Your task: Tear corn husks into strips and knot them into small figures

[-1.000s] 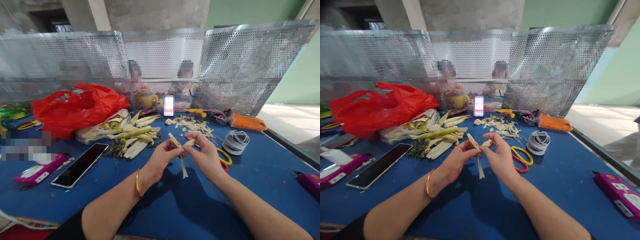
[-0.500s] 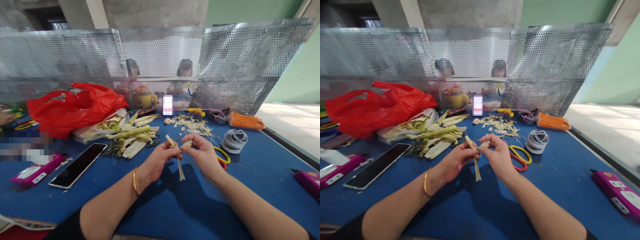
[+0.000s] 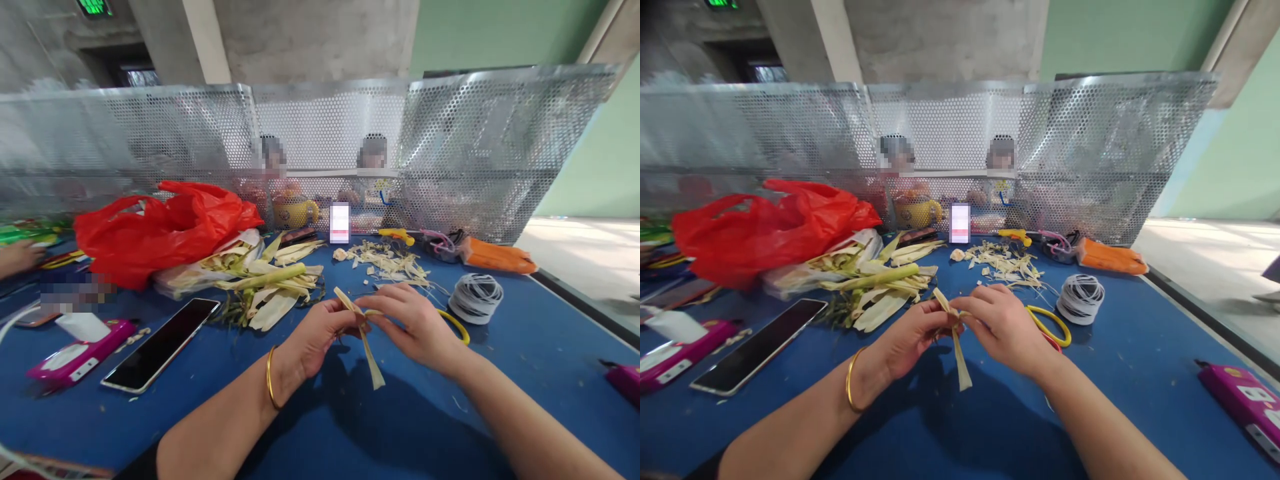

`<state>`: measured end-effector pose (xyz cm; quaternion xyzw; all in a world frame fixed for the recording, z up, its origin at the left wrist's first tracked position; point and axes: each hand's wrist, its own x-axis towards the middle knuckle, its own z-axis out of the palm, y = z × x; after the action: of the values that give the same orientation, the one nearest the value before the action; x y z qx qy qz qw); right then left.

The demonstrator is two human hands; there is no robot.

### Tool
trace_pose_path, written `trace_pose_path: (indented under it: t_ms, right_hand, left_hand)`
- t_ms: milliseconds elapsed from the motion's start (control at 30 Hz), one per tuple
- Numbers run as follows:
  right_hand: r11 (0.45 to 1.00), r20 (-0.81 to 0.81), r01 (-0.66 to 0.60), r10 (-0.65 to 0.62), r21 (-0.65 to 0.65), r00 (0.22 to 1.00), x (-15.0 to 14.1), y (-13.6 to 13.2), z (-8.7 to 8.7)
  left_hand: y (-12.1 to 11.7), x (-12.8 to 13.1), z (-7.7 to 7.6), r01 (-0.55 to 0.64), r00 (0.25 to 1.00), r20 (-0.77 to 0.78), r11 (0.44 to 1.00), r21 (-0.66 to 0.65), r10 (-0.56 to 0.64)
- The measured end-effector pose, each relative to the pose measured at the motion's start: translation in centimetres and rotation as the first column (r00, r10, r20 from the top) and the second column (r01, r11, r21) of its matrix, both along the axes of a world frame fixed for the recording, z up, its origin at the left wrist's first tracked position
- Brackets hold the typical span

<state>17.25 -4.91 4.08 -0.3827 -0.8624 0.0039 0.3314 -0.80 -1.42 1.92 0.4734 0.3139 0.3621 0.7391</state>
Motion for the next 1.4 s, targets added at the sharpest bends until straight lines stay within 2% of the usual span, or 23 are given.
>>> trace_pose_path:
  t_ms: [200,333,433,500,567,733,800,967,1033,1100,1167,1233,1300,1400]
  right_hand:
    - [0.998,-0.05,-0.045,0.042,-0.048,0.998,1.1,0.2,0.2]
    - [0.982,-0.155,0.05,-0.079,-0.185,0.985,0.4,-0.1,0.0]
    - [0.924,-0.243,0.117,-0.216,-0.364,0.946,-0.1,-0.2,-0.2]
    - [0.854,-0.303,0.053,-0.241,-0.517,0.922,-0.2,0.1,-0.3]
    - [0.806,-0.357,-0.019,-0.241,-0.592,0.903,0.0,0.4,-0.3]
    - [0.869,-0.446,0.038,-0.29,-0.494,0.847,0.4,0.7,0.0]
    - [0.859,-0.437,0.029,-0.288,-0.511,0.852,0.2,0.6,-0.1]
    - [0.78,-0.352,-0.013,-0.267,-0.625,0.897,-0.2,0.4,-0.5]
    - [0.783,-0.348,0.0,-0.276,-0.622,0.896,0.0,0.5,-0.6]
    - [0.805,-0.417,0.018,-0.326,-0.593,0.848,0.4,0.8,-0.6]
    - [0.834,-0.525,0.088,-0.421,-0.545,0.74,0.9,1.2,-0.7]
    - [0.84,-0.576,0.23,-0.512,-0.492,0.638,1.6,1.7,-0.9]
    - [0.83,-0.532,0.357,-0.551,-0.429,0.643,2.3,2.2,-1.3]
    - [0.816,-0.336,0.515,-0.578,-0.264,0.743,3.0,2.5,-1.6]
  left_hand:
    - [0.1,-0.2,0.2,0.054,0.999,-0.003,0.996,-0.066,-0.054]
    - [0.0,-0.1,0.4,0.057,0.995,-0.077,0.998,0.017,-0.056]
    - [-0.1,0.1,0.4,0.046,0.985,-0.169,0.989,0.139,-0.022]
    - [-0.2,0.2,0.4,0.058,0.983,-0.182,0.981,0.185,-0.023]
    - [-0.4,0.4,0.3,0.071,0.984,-0.174,0.979,0.19,-0.038]
    - [-0.9,0.4,0.0,0.124,0.975,-0.201,0.983,0.135,-0.096]
    - [-1.0,0.4,0.0,0.16,0.966,-0.224,0.979,0.13,-0.128]
    - [-1.3,0.3,0.1,0.243,0.94,-0.272,0.964,0.109,-0.206]
    - [-1.3,0.4,0.1,0.261,0.933,-0.278,0.962,0.086,-0.228]
    - [-1.3,0.4,0.2,0.262,0.932,-0.275,0.963,0.061,-0.236]
    - [-1.2,0.4,0.3,0.241,0.938,-0.269,0.97,0.045,-0.22]
    - [-1.1,0.4,0.4,0.214,0.943,-0.266,0.976,0.032,-0.198]
    - [-1.1,0.4,0.4,0.195,0.949,-0.258,0.981,0.019,-0.183]
    - [-0.9,0.3,0.3,0.176,0.957,-0.237,0.984,0.021,-0.166]
